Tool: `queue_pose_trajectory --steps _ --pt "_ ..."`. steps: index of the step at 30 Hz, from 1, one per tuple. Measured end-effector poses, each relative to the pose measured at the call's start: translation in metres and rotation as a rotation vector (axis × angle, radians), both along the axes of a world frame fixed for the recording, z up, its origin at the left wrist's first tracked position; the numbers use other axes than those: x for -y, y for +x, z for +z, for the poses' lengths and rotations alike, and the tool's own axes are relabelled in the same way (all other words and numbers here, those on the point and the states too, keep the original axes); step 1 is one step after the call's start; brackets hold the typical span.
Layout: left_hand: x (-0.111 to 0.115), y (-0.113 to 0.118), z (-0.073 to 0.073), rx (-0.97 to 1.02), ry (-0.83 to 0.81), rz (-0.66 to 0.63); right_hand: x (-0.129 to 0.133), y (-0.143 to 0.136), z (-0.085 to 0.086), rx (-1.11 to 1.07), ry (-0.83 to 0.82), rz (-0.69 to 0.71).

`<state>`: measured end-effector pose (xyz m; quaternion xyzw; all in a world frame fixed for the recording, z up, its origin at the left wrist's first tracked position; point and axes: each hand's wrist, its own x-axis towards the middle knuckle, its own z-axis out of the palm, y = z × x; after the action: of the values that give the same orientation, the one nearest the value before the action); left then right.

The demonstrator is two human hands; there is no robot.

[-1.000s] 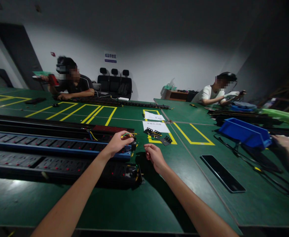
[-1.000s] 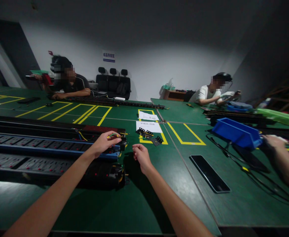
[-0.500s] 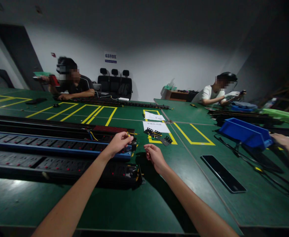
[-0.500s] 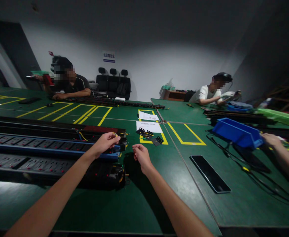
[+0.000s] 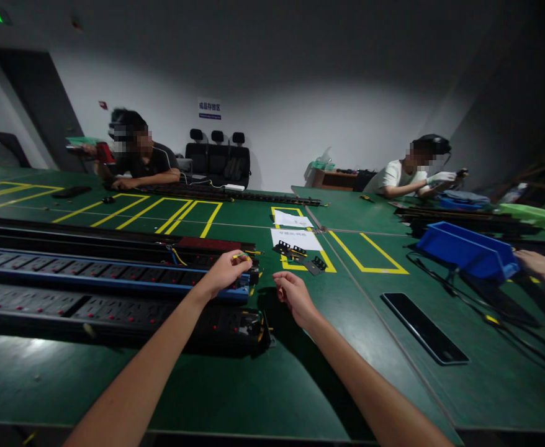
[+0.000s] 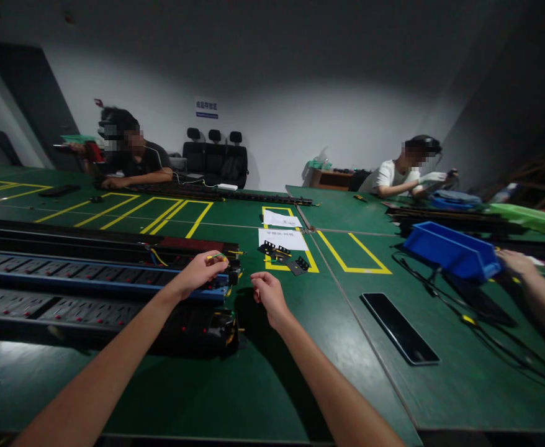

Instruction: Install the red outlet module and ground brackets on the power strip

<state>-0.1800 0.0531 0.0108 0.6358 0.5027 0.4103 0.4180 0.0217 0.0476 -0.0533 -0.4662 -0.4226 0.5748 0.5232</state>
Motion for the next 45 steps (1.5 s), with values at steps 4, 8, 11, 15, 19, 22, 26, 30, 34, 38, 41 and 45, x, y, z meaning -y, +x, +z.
queue_pose_trajectory --steps 4,8,11,15,19,22,26,30,34,38,41,45 --pt "0.0 0.0 0.0 -0.017 -0.001 0.006 0.0 0.0 -0.001 0.001 -0.001 -0.003" --pt "0.001 -0.001 -0.002 -0.048 0.006 -0.002 0.0 0.0 -0.001 0.005 -0.001 -0.001" --pt "0.001 -0.001 -0.004 -0.111 0.065 -0.006 -0.001 0.0 -0.001 0.005 0.004 0.001" --pt "0.0 -0.001 -0.006 -0.207 0.141 -0.049 -0.001 0.0 -0.002 0.003 0.009 0.0" --pt "0.0 -0.002 -0.007 -0.266 0.166 -0.091 0.0 0.0 -0.002 0.002 0.015 0.002" --pt "-0.001 -0.002 -0.008 -0.304 0.186 -0.057 0.0 0.0 -0.001 -0.001 0.018 0.005" --pt "-0.002 -0.002 -0.01 -0.308 0.202 -0.024 0.001 0.0 -0.001 -0.002 0.021 0.005" --pt "-0.001 -0.001 -0.011 -0.355 0.268 -0.035 0.001 0.0 -0.001 -0.004 0.02 0.001" --pt "-0.002 -0.001 -0.013 -0.402 0.319 -0.078 0.001 0.0 -0.001 -0.002 0.014 0.002" --pt "-0.002 -0.001 -0.014 -0.472 0.311 -0.084 0.0 0.0 -0.001 0.001 0.013 0.003" --pt "-0.001 -0.001 -0.013 -0.509 0.296 -0.097 0.0 0.0 -0.002 0.003 0.013 0.002" --pt "0.0 -0.001 -0.011 -0.509 0.295 -0.122 0.0 0.001 -0.003 0.004 0.016 0.003"
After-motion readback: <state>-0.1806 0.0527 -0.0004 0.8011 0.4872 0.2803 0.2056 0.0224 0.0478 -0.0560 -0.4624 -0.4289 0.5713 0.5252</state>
